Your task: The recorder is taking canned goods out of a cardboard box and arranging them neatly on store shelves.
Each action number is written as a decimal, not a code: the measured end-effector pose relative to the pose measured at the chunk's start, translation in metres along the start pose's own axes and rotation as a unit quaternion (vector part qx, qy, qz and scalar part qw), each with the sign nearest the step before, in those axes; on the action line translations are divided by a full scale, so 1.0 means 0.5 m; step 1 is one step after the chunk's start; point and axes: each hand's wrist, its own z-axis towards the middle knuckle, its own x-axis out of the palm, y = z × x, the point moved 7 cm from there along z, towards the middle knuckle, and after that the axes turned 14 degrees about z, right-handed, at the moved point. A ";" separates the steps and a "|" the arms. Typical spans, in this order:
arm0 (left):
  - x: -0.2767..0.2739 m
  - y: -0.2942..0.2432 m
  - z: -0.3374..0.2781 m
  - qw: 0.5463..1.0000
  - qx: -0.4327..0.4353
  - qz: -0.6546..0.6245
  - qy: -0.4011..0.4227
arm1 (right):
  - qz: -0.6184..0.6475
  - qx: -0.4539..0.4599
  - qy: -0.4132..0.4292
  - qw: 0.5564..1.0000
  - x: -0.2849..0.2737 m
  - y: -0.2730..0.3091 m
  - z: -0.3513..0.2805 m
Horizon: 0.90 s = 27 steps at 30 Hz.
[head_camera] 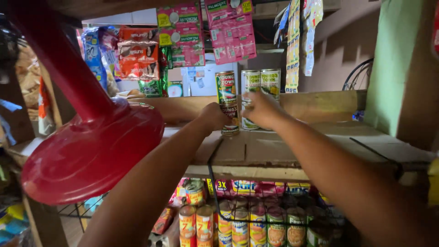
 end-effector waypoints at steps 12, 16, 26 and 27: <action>0.025 -0.005 0.052 0.998 -0.034 -0.046 -0.001 | -0.129 0.102 0.085 0.983 0.035 -0.063 -0.013; 0.041 -0.004 0.075 1.000 -0.019 0.001 -0.016 | -0.122 0.117 0.109 0.979 0.044 -0.064 -0.011; -0.035 -0.003 0.058 0.990 0.075 0.115 -0.043 | -0.146 -0.010 0.028 0.989 -0.007 -0.028 -0.033; -0.053 -0.010 0.049 0.980 0.110 0.153 -0.057 | -0.127 -0.050 -0.019 0.990 -0.029 0.008 -0.048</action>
